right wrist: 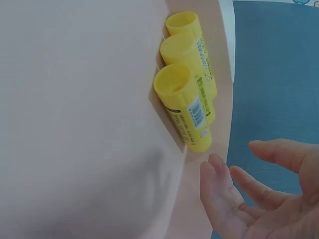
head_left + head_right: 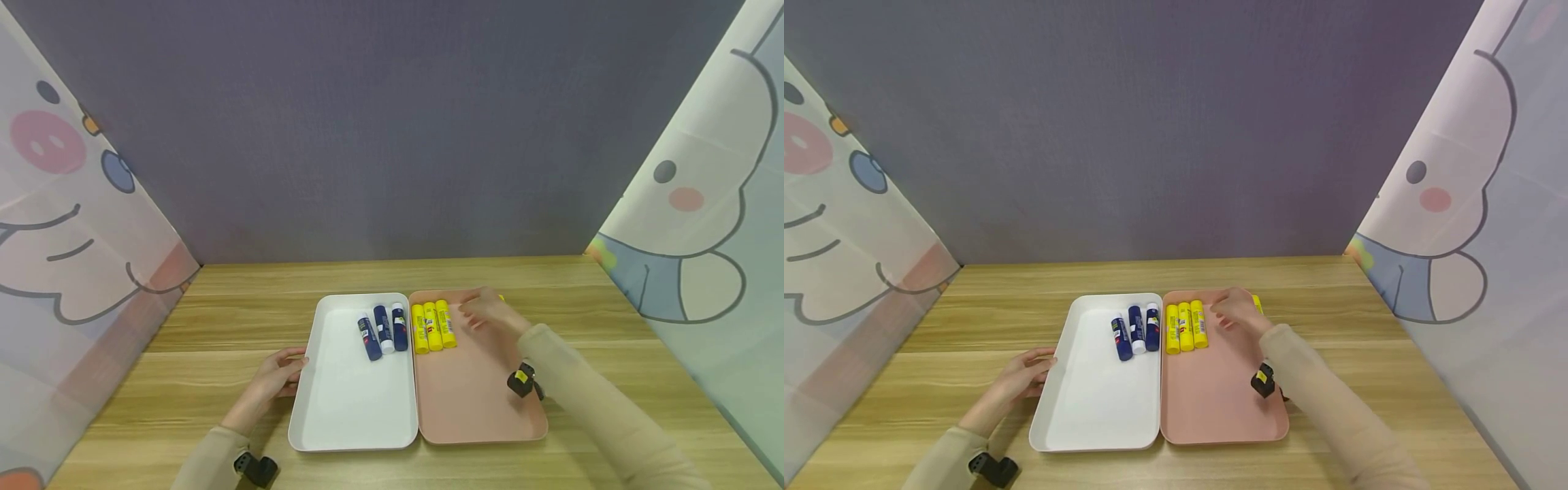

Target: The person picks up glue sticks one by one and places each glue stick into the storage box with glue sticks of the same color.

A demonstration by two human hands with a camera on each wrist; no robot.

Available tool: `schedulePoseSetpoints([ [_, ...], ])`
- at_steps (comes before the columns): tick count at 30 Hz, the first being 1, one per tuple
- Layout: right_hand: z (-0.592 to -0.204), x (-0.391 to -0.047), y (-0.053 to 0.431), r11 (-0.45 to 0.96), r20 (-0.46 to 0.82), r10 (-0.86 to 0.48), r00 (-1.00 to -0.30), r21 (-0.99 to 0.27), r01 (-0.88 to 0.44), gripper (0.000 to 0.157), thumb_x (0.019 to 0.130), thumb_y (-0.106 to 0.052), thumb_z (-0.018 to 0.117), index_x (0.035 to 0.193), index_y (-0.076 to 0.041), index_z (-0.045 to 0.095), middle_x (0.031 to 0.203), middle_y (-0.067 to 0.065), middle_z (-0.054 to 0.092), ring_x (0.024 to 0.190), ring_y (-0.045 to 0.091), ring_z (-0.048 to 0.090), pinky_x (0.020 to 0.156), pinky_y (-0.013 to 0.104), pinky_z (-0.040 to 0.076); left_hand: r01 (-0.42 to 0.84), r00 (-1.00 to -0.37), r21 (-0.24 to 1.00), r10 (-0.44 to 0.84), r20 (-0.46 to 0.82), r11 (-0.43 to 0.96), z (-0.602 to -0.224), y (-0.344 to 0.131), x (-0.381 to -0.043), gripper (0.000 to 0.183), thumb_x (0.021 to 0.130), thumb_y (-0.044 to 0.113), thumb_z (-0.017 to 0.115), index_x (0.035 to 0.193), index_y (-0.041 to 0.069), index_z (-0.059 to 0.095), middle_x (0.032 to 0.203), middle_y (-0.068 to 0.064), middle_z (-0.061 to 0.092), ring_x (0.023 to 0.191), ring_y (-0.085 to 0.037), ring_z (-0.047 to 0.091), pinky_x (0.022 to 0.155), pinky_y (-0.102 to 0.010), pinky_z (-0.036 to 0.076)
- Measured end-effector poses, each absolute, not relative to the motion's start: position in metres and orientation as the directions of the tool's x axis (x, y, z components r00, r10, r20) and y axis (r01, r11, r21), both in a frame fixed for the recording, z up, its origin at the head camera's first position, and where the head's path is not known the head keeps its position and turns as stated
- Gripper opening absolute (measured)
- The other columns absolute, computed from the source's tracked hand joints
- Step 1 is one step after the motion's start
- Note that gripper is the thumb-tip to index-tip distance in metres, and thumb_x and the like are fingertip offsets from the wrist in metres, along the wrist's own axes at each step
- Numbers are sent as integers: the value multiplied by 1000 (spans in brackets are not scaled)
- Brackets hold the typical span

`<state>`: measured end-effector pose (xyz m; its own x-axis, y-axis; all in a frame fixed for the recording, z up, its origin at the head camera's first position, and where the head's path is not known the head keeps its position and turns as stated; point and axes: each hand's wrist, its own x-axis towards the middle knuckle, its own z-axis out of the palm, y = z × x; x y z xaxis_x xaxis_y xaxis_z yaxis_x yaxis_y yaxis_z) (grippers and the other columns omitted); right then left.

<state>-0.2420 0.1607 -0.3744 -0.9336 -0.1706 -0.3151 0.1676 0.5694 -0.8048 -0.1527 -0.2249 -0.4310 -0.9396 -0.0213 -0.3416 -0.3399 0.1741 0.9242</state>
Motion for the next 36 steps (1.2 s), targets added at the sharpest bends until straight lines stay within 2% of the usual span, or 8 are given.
schedulePoseSetpoints([
  [5,-366,-239,165,569,-325,-215,-921,-808,152,43,88,-10,49,124,12,40,107,29,54,86,37,58,71,40,50,-340,-940,924,-20,-342,177,-431,-225,-153,41,89,12,52,124,-6,41,93,-12,57,72,-17,62,62,-35,51],
  [13,-359,-239,169,594,-345,-172,-923,-783,182,43,90,-12,48,126,9,40,114,30,50,91,36,57,73,38,50,-334,-941,924,-17,-337,184,-431,-226,-153,43,89,14,53,124,-6,40,94,-12,57,72,-17,62,62,-35,51],
  [18,-357,-239,176,598,-334,-188,-924,-785,162,42,90,-11,47,126,9,39,115,31,49,93,38,56,77,41,49,-334,-941,925,-12,-338,183,-431,-227,-154,43,88,15,54,124,-6,41,95,-12,57,72,-17,62,63,-35,51],
  [29,-356,-241,201,609,-269,-204,-941,-788,92,42,91,-11,46,125,12,39,110,32,50,90,38,57,72,39,50,-327,-944,926,-12,-331,189,-433,-227,-155,44,87,16,54,123,-5,41,95,-11,57,74,-17,62,64,-35,51],
  [36,-356,-239,213,610,-255,-177,-951,-787,98,43,90,-11,48,125,12,39,107,32,53,83,32,60,71,40,50,-334,-942,924,-18,-336,189,-432,-226,-154,42,88,15,54,123,-4,42,95,-11,57,73,-17,62,63,-34,51],
])
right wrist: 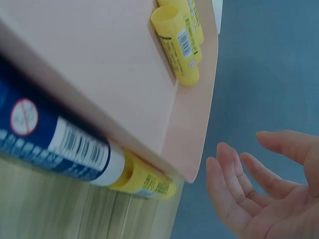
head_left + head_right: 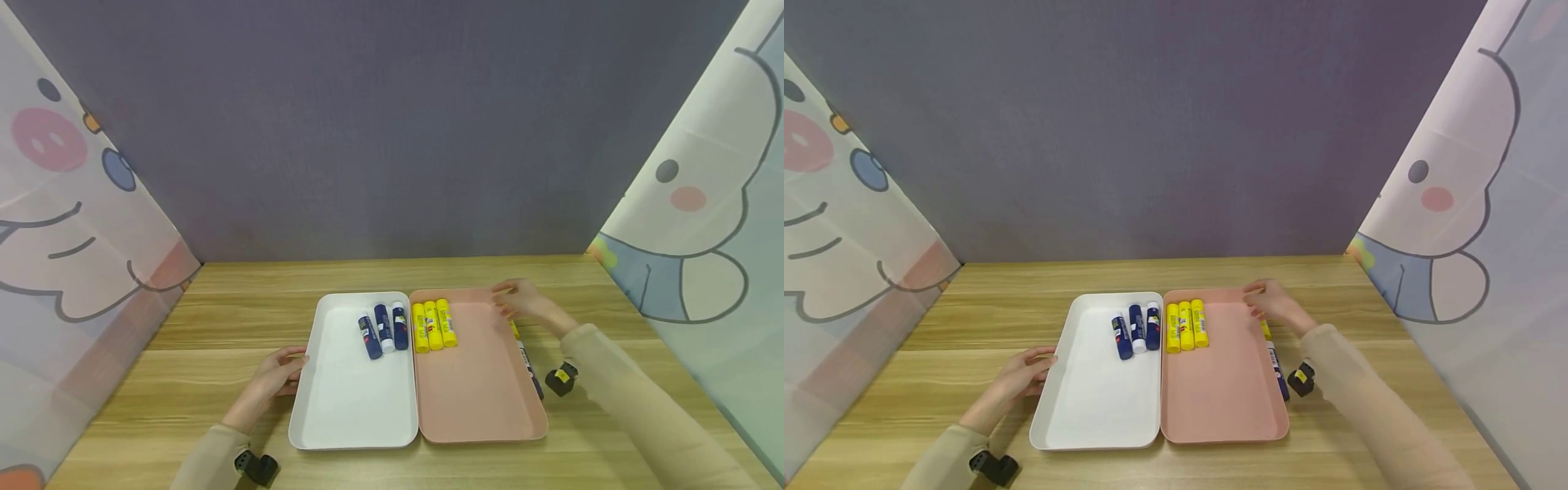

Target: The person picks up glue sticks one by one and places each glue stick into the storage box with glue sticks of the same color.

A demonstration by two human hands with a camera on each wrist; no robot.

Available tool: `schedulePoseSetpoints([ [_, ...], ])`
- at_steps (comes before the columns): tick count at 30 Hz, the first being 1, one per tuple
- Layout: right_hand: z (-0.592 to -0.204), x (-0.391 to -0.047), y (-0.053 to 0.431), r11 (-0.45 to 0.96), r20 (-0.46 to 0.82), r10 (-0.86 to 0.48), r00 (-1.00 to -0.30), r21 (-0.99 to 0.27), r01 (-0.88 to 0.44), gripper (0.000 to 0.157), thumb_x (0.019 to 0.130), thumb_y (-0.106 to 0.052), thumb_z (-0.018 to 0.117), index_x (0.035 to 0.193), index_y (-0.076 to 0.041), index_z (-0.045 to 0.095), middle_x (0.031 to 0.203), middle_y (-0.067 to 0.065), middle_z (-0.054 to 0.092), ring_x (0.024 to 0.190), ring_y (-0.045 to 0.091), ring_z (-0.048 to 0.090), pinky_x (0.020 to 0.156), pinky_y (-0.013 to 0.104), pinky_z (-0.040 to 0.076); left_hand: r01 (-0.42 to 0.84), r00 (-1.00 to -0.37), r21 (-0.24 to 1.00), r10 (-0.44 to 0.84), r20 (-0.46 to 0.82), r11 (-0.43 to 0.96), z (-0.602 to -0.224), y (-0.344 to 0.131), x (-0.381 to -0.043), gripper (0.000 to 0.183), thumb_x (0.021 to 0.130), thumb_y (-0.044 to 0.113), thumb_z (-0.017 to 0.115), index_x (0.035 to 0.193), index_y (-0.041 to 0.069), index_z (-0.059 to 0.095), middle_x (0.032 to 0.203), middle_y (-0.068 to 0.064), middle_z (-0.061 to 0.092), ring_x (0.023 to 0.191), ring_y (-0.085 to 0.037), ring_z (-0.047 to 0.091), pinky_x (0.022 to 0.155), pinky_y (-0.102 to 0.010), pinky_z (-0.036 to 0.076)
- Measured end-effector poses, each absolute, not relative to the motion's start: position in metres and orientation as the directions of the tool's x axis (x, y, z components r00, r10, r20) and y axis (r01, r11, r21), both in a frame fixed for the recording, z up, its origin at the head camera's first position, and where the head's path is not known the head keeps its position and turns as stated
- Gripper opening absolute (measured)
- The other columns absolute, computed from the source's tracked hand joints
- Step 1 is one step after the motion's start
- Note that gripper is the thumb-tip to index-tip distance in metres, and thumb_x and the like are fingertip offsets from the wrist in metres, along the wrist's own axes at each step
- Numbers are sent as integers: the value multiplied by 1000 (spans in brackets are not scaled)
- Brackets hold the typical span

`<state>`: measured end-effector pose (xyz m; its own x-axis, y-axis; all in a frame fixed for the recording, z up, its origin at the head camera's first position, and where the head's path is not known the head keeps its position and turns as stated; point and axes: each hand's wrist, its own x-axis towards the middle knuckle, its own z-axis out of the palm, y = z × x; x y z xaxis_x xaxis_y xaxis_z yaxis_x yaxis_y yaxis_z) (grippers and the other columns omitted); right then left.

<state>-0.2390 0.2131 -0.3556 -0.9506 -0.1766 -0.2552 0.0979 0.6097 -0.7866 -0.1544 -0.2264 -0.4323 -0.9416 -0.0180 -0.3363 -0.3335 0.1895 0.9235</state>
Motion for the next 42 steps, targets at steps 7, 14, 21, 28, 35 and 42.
schedulePoseSetpoints([
  [7,-354,-238,222,611,-260,-169,-951,-784,106,46,88,-11,49,125,13,37,110,33,50,85,34,61,76,42,49,-334,-942,926,-17,-336,173,-430,-225,-153,42,88,13,54,123,-6,41,93,-11,58,71,-17,62,61,-34,51],
  [14,-358,-240,232,582,-255,-162,-953,-805,116,45,88,-7,48,124,17,35,99,30,55,70,20,61,76,43,48,-333,-942,927,-14,-336,171,-429,-224,-153,42,88,12,53,124,-6,40,93,-11,58,71,-16,62,61,-33,51],
  [21,-367,-243,238,609,-282,-134,-950,-780,145,45,89,-9,48,124,15,36,108,34,50,84,31,60,77,43,48,-334,-942,926,-24,-335,176,-430,-224,-152,41,88,12,53,123,-6,41,93,-11,58,71,-17,62,62,-34,51],
  [28,-375,-247,245,599,-280,-130,-951,-786,150,45,86,-6,49,121,19,37,82,20,60,67,19,61,67,39,51,-333,-942,925,-29,-334,182,-431,-225,-152,41,88,12,53,123,-5,41,93,-11,58,70,-17,62,61,-34,51],
  [35,-384,-250,251,566,-323,-135,-937,-801,194,46,85,-5,51,122,17,36,64,3,56,55,10,55,59,30,51,-337,-941,923,-25,-339,186,-431,-225,-153,42,88,14,54,124,-4,42,94,-10,58,70,-16,62,61,-32,51],
  [42,-391,-251,253,603,-327,-145,-934,-778,179,48,84,-8,53,122,17,36,75,7,57,62,12,55,62,31,51,-341,-940,923,-34,-341,177,-432,-225,-153,40,88,13,54,122,-4,43,92,-11,58,70,-16,62,61,-33,51],
])
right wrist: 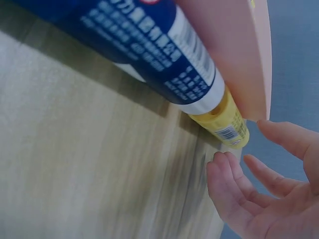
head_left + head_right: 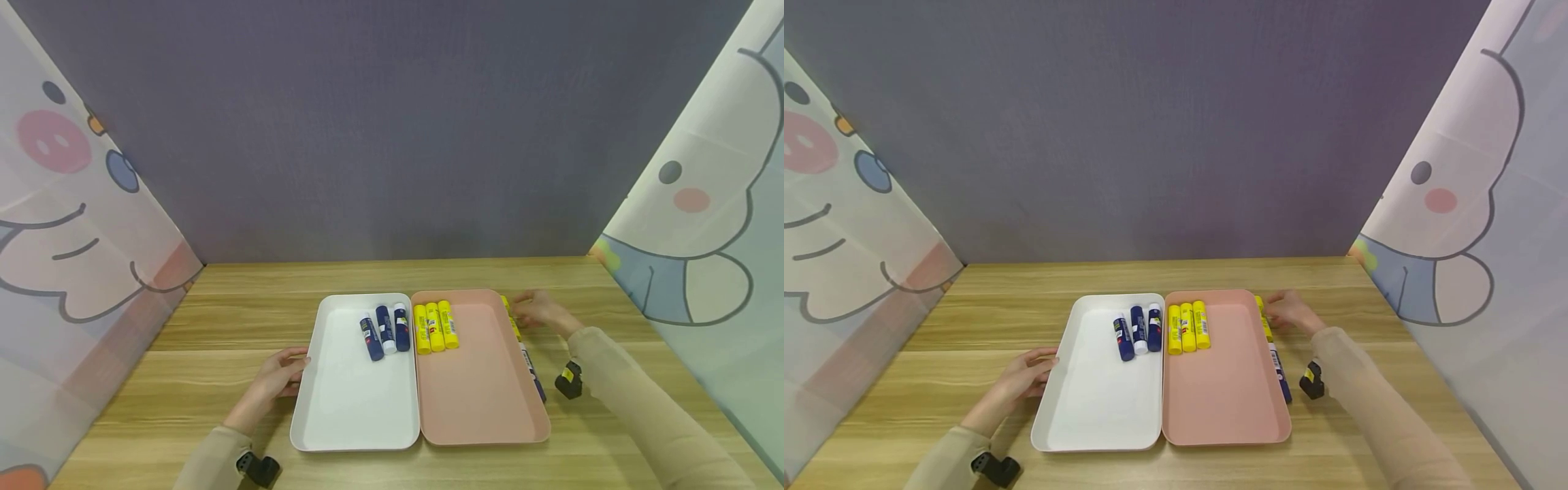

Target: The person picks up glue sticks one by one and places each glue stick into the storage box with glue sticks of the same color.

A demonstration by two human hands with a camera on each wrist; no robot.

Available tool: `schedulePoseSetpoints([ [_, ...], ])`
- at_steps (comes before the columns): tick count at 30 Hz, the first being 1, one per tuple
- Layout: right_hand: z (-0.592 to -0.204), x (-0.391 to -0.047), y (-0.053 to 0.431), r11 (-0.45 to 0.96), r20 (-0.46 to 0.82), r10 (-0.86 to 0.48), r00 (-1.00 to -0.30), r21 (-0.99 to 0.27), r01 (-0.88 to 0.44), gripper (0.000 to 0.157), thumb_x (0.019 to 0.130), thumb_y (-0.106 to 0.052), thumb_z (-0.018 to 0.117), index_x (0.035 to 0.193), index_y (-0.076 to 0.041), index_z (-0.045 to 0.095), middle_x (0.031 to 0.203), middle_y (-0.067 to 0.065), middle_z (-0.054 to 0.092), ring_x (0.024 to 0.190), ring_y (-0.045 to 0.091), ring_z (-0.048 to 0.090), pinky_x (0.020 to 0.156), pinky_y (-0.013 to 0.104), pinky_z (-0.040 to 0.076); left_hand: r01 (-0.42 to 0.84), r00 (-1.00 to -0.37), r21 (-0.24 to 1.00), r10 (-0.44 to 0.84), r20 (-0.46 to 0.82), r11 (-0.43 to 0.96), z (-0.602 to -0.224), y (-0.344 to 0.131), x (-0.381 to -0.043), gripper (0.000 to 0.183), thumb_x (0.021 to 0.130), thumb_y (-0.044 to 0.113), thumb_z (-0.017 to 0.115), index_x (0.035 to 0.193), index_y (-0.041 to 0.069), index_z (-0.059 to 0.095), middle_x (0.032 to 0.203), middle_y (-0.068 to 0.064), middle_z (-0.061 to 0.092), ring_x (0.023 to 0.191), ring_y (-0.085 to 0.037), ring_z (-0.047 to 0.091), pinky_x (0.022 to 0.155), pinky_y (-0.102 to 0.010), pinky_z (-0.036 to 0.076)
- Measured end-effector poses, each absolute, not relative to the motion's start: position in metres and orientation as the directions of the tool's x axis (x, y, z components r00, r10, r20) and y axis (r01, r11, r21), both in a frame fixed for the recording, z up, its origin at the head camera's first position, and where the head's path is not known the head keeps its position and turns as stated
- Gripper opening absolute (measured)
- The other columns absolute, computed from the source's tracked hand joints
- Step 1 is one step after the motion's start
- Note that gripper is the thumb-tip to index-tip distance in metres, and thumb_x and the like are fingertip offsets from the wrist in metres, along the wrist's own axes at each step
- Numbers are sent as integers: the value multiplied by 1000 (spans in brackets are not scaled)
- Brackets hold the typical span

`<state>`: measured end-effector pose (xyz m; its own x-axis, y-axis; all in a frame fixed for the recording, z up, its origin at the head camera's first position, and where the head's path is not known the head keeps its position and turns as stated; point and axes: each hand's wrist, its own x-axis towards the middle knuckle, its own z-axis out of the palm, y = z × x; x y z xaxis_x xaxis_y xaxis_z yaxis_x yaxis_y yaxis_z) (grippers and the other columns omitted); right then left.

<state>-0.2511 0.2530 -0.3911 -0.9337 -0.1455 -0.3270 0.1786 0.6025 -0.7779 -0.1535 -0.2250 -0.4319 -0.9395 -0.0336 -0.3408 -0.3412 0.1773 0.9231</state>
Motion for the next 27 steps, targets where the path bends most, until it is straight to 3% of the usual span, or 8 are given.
schedulePoseSetpoints([
  [7,-396,-254,253,545,-379,-157,-912,-803,241,56,83,-6,52,128,17,27,56,0,43,46,6,38,48,23,40,-337,-941,922,-26,-339,193,-432,-225,-154,40,88,13,53,123,-4,43,94,-11,58,71,-17,62,62,-33,51],
  [16,-401,-255,253,545,-398,-169,-902,-800,251,58,83,-5,49,130,16,23,54,-2,38,46,7,33,47,22,35,-333,-942,923,-15,-336,192,-432,-226,-154,42,88,14,54,123,-4,42,97,-13,56,73,-17,62,63,-34,51],
  [23,-400,-252,251,571,-407,-175,-897,-784,244,59,83,-9,50,130,17,23,62,-1,44,54,10,42,56,27,44,-329,-943,923,-16,-333,200,-430,-225,-152,41,88,14,53,123,-4,42,98,-13,57,72,-17,62,63,-33,51],
  [27,-398,-250,250,610,-405,-156,-901,-757,234,58,83,-12,50,128,17,27,76,5,54,66,14,53,65,33,49,-326,-944,924,-11,-330,200,-429,-226,-152,41,88,14,53,123,-5,42,96,-13,57,72,-17,62,63,-33,51],
])
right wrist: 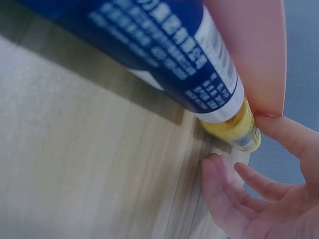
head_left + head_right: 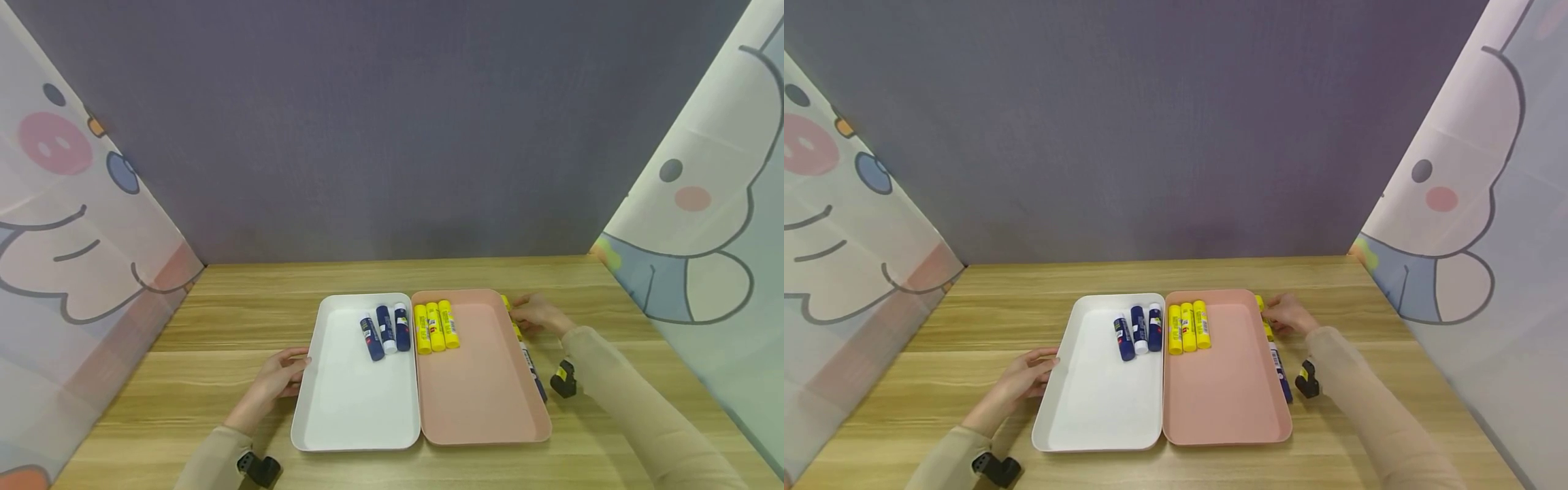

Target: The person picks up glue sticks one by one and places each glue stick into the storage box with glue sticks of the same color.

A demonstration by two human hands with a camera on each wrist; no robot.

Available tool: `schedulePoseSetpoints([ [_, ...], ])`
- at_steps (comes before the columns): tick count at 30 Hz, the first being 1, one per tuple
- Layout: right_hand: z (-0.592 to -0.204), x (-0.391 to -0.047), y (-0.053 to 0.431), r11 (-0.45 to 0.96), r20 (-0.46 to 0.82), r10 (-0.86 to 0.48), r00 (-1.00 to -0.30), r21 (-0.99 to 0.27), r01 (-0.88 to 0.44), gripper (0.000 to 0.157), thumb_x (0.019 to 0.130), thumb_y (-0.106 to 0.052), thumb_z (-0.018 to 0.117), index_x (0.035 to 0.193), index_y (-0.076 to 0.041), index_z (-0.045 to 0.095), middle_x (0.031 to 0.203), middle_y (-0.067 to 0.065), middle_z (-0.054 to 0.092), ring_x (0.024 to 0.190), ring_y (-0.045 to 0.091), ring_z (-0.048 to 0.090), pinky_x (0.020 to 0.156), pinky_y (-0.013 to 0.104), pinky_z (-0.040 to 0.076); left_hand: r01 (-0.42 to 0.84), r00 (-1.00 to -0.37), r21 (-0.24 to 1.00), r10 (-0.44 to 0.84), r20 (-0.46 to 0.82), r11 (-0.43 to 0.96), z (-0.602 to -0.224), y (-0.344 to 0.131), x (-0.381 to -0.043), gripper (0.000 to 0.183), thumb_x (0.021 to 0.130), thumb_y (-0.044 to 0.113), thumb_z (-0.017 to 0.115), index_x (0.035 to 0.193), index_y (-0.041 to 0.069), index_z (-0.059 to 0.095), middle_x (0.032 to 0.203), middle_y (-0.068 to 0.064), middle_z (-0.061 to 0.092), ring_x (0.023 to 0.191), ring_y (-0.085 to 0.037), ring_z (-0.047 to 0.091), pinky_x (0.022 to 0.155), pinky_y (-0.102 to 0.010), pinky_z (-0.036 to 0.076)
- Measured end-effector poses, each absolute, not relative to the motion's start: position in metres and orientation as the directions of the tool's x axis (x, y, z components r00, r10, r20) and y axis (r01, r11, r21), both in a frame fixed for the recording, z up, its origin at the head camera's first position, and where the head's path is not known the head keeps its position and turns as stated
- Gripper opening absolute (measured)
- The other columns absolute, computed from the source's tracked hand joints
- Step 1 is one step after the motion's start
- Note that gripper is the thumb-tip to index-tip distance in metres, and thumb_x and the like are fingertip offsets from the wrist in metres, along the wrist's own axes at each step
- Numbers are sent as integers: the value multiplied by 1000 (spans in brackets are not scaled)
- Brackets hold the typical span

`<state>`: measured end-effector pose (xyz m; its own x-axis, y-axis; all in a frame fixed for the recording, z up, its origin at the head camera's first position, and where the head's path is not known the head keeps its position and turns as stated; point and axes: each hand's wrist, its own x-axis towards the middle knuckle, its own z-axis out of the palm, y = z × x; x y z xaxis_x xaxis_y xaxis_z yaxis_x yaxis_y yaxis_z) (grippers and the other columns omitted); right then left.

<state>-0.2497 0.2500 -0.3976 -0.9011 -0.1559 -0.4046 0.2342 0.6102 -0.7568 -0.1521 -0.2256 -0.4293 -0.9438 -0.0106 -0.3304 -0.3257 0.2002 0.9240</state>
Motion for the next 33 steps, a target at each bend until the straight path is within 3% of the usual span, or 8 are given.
schedulePoseSetpoints([
  [3,-397,-250,250,631,-402,-140,-905,-740,231,57,84,-13,51,127,18,29,84,7,56,69,14,55,66,33,50,-328,-943,924,-12,-332,196,-429,-225,-152,42,88,14,53,123,-5,42,95,-13,57,72,-17,62,63,-33,51],
  [10,-399,-253,248,638,-397,-116,-910,-732,239,54,83,-7,51,125,20,30,73,3,50,53,8,45,54,24,46,-334,-942,922,-28,-335,196,-430,-224,-153,40,88,13,53,123,-4,43,93,-12,58,71,-17,62,62,-34,51],
  [17,-402,-255,248,633,-378,-126,-917,-743,219,43,83,-5,53,116,21,41,75,7,57,53,7,52,55,24,49,-337,-941,922,-26,-339,190,-429,-224,-152,40,88,13,53,123,-4,43,93,-12,57,71,-17,62,62,-34,51],
  [25,-401,-254,249,641,-386,-141,-911,-737,213,41,85,-6,50,115,21,42,76,5,52,57,8,51,57,24,48,-335,-941,925,-26,-336,181,-430,-224,-153,40,88,13,53,123,-5,42,94,-12,57,71,-17,62,62,-34,51],
  [30,-400,-252,251,614,-380,-155,-912,-760,213,15,85,-7,50,83,7,54,62,-1,46,54,8,47,55,23,45,-340,-940,923,-31,-340,181,-430,-224,-153,41,88,13,53,123,-5,42,95,-13,57,71,-17,62,62,-34,51],
  [33,-398,-251,252,608,-376,-153,-914,-765,213,14,86,-9,50,73,-2,51,58,-3,42,54,9,45,54,23,43,-343,-939,922,-36,-342,180,-430,-224,-152,41,88,13,53,123,-5,42,95,-13,57,71,-17,62,62,-34,51],
])
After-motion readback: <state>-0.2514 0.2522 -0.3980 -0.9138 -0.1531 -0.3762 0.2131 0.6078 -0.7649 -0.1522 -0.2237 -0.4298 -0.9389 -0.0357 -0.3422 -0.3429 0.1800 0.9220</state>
